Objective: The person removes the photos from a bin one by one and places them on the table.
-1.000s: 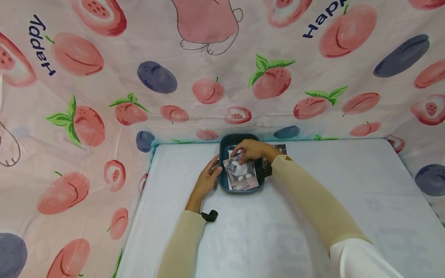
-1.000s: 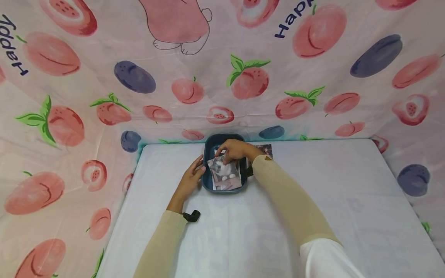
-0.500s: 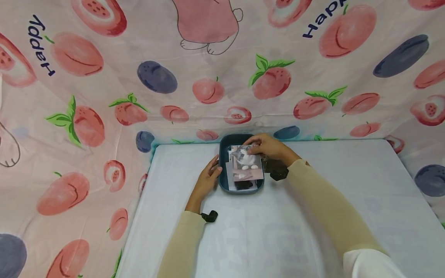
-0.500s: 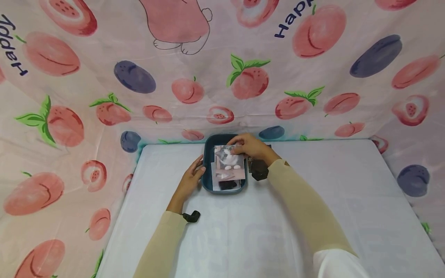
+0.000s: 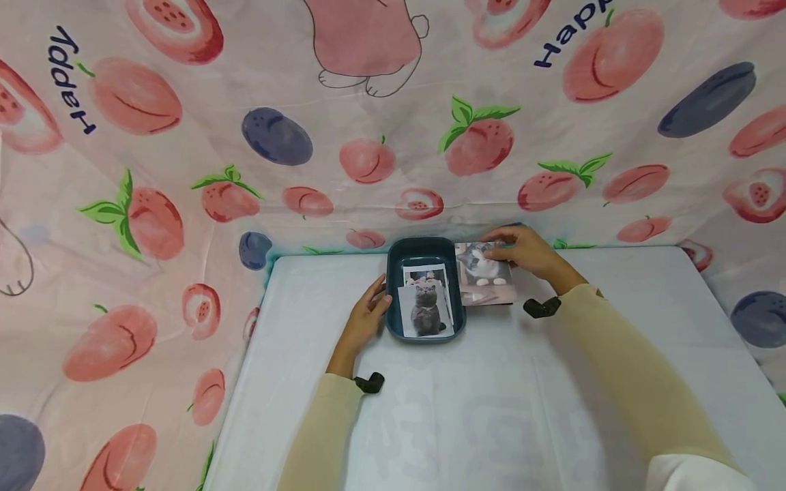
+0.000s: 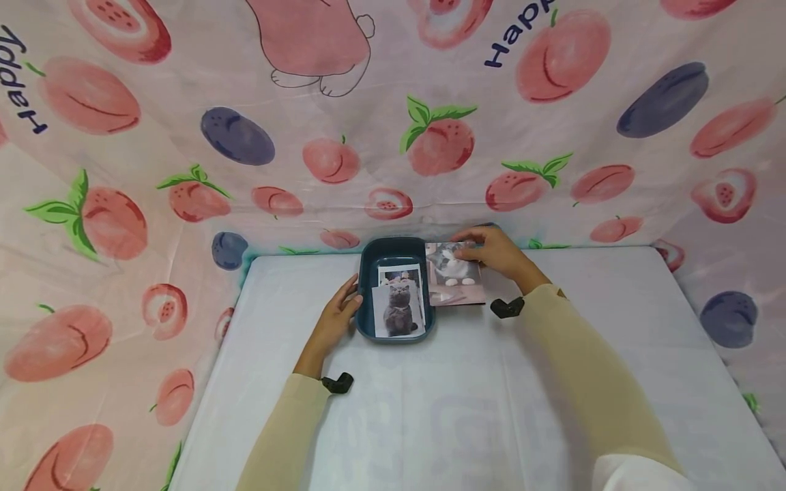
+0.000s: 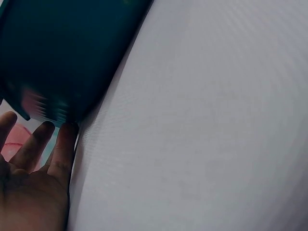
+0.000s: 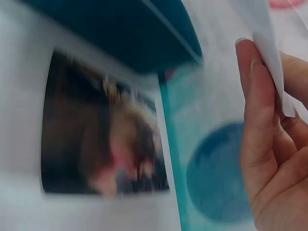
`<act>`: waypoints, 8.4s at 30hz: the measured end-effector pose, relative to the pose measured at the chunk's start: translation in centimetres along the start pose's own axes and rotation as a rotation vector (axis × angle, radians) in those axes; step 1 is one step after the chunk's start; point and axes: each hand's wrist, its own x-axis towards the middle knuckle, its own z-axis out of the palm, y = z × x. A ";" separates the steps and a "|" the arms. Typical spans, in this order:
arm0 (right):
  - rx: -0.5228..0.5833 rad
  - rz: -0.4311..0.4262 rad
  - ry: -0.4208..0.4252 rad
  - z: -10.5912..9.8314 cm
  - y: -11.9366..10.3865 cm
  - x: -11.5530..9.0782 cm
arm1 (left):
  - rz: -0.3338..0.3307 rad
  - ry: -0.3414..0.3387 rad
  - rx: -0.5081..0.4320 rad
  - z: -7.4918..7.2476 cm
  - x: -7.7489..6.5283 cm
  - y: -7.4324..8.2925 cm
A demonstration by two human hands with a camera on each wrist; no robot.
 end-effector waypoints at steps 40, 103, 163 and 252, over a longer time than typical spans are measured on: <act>-0.165 0.188 0.174 -4.7 10.8 -2.1 | -0.017 -0.012 0.022 -0.2 -0.1 0.3; 0.032 -0.116 -0.217 5.3 -4.1 4.7 | -0.055 0.006 0.045 0.0 -0.1 0.3; -0.210 -0.042 -0.424 13.3 -5.8 6.9 | -0.045 0.000 0.038 0.0 -0.2 0.3; -0.123 0.043 0.046 1.5 0.7 -4.5 | -0.002 0.025 0.047 0.3 0.4 0.2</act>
